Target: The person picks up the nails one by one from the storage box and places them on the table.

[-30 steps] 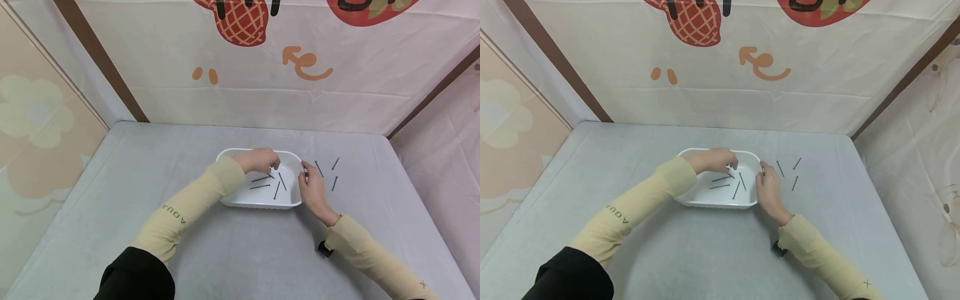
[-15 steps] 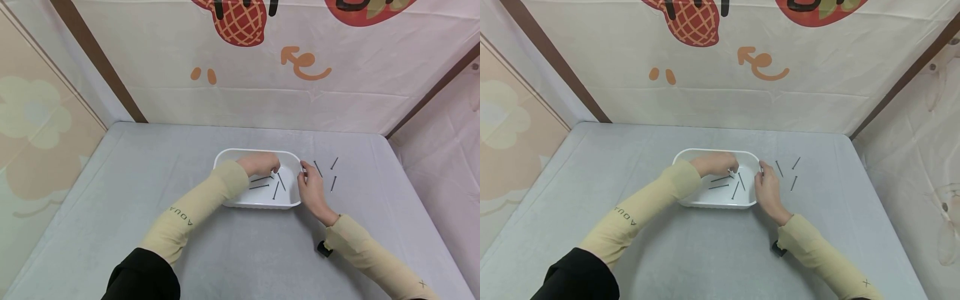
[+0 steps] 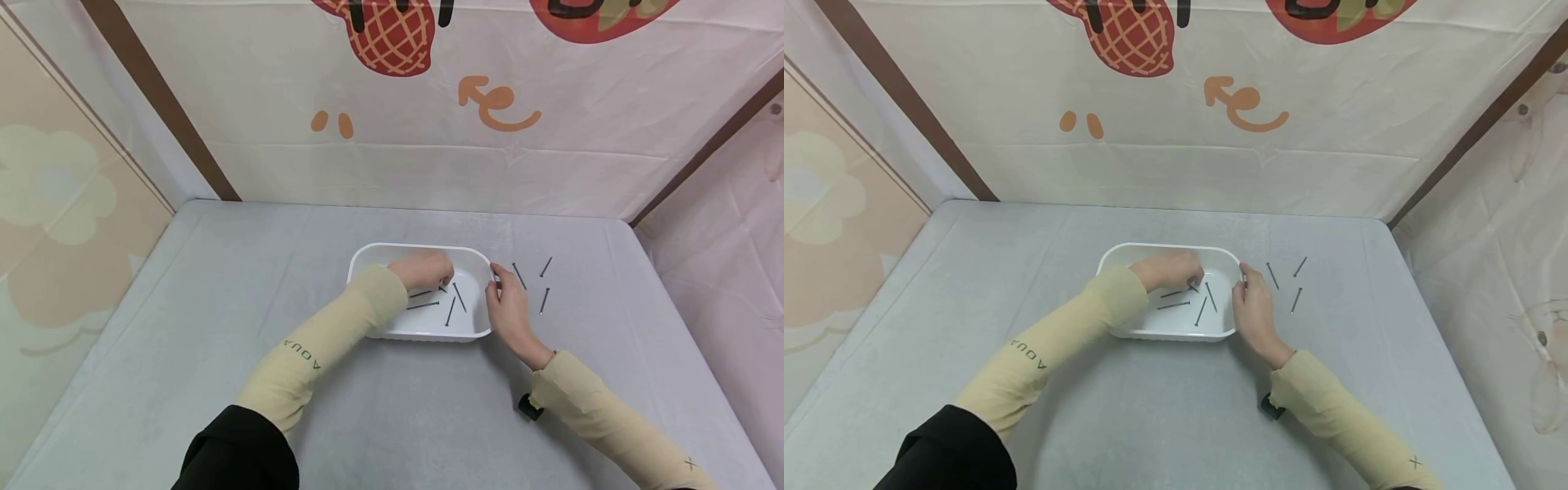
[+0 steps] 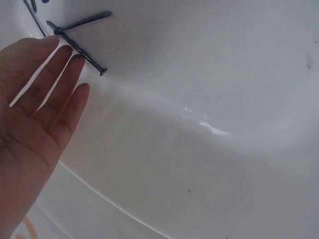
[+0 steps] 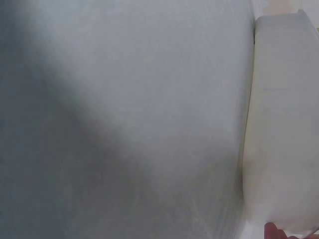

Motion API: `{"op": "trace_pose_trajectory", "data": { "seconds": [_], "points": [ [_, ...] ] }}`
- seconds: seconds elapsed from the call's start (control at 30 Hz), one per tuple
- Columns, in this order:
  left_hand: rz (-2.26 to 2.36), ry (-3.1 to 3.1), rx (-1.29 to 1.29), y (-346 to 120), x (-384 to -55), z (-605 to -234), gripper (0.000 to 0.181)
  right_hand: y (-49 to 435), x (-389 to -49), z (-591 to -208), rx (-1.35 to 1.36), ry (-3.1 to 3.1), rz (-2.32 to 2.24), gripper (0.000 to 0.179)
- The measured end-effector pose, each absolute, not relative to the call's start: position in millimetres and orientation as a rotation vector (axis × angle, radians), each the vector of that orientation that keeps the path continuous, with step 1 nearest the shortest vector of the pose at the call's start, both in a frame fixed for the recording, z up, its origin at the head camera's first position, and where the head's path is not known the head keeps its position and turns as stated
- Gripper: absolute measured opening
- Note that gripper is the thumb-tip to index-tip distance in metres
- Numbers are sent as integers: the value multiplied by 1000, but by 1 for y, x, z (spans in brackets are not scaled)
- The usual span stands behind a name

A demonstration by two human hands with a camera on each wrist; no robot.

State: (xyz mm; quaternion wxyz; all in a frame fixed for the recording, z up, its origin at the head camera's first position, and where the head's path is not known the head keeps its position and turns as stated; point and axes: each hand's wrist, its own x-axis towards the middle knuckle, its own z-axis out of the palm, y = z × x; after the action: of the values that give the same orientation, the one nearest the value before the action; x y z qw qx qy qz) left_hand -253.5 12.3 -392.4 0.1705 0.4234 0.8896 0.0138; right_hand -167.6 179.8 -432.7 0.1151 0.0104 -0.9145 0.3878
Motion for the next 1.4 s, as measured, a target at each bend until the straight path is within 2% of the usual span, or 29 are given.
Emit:
{"op": "trace_pose_trajectory", "data": {
  "seconds": [0.27, 0.47, 1.03, 1.4],
  "points": [
    [42, 2574, 1235, 16, -253, -398, 15, 180, -167, -433, 26, -2676, 1141, 39],
    [9, 2600, 1257, 18, -252, -402, 24, 181, -167, -433, 22, -2680, 1134, 39],
    [-74, 2630, 1303, 21, -255, -410, 23, 181, -168, -433, 33, -2661, 1136, 39],
    [-195, 2596, 1386, 22, -256, -413, 11, 181, -168, -434, 25, -2662, 1144, 39]
  ]
}}
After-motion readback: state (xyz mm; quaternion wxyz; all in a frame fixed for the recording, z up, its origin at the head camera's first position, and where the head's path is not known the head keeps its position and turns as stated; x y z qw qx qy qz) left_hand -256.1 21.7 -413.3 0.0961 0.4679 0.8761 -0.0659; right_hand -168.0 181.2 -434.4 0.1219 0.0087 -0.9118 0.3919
